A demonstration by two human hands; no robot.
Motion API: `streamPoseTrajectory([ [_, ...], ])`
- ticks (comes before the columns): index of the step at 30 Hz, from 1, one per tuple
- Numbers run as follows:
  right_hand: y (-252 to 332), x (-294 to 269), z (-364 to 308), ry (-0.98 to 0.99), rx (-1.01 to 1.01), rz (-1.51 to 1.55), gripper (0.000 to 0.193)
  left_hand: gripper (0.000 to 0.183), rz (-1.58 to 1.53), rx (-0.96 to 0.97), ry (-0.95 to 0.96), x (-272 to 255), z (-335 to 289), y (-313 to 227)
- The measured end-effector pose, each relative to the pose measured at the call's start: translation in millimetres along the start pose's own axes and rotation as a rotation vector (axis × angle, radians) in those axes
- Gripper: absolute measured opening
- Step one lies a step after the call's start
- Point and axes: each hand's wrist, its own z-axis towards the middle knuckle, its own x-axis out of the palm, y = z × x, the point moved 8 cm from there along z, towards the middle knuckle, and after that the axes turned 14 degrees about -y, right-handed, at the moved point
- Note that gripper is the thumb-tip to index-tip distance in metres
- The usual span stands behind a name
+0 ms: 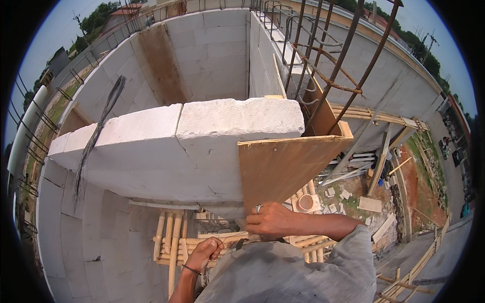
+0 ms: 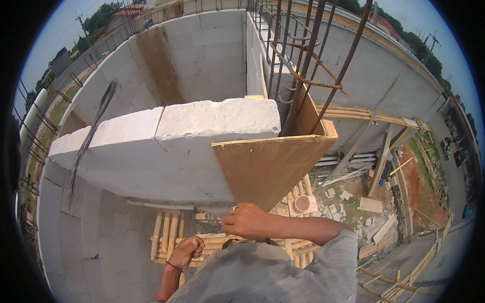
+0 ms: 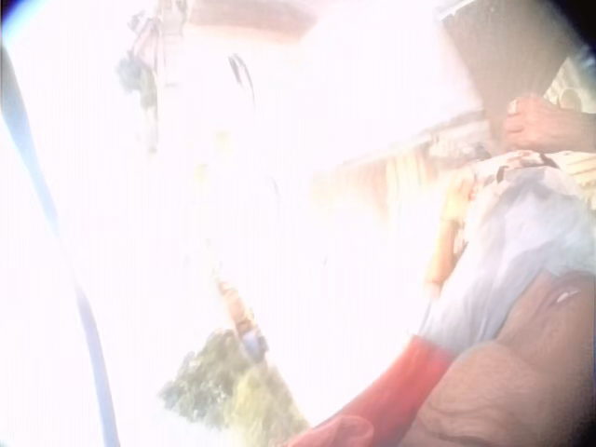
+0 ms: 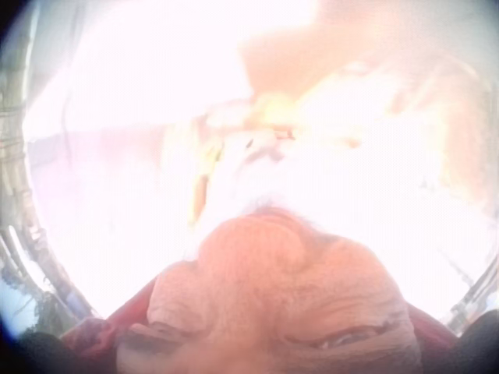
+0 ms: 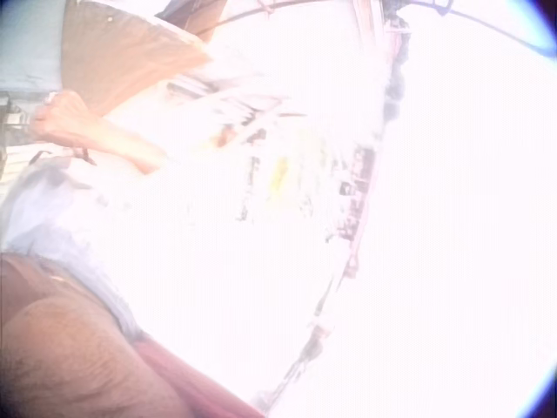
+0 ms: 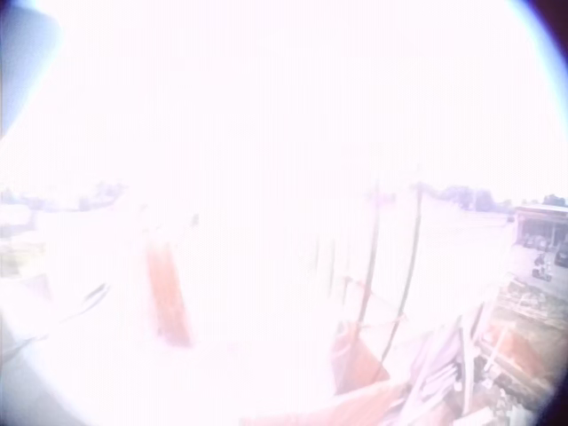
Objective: The person assembles bamboo scaffolding on a construction site, positioning bamboo poles and securing them with wire. They also handle a white block and metal rods, integrating them into the structure.
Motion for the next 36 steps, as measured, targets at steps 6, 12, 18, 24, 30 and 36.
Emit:
streamPoseTrajectory([
  [6, 4.9, -24.9, 9.5, -0.067, -0.097, 0.020, 0.008, 0.009, -0.300, -0.217, 0.278, 7.2, 0.6, 18.6],
  [12, 5.3, -35.8, 20.3, -0.113, -0.141, -0.004, 0.006, 0.009, -0.571, -0.305, 0.541, 22.8, -9.6, 7.3],
  [18, 4.8, -43.5, 32.8, -0.139, -0.148, 0.044, 0.007, 0.011, -0.618, -0.223, 0.662, 24.8, -17.1, 6.1],
  [24, -13.6, -21.7, 28.0, -0.061, 0.175, -0.060, 0.009, 0.009, -0.021, 0.128, 0.455, 22.8, -14.6, -9.5],
  [30, -10.2, 18.4, -1.3, 0.617, 0.225, 0.087, 0.011, 0.012, 0.614, 0.719, -0.139, -2.1, -18.9, -78.9],
  [36, -42.0, 4.7, 11.1, 0.210, 0.383, 0.156, 0.017, 0.005, 0.737, 0.898, -0.143, 32.7, -40.7, -62.9],
])
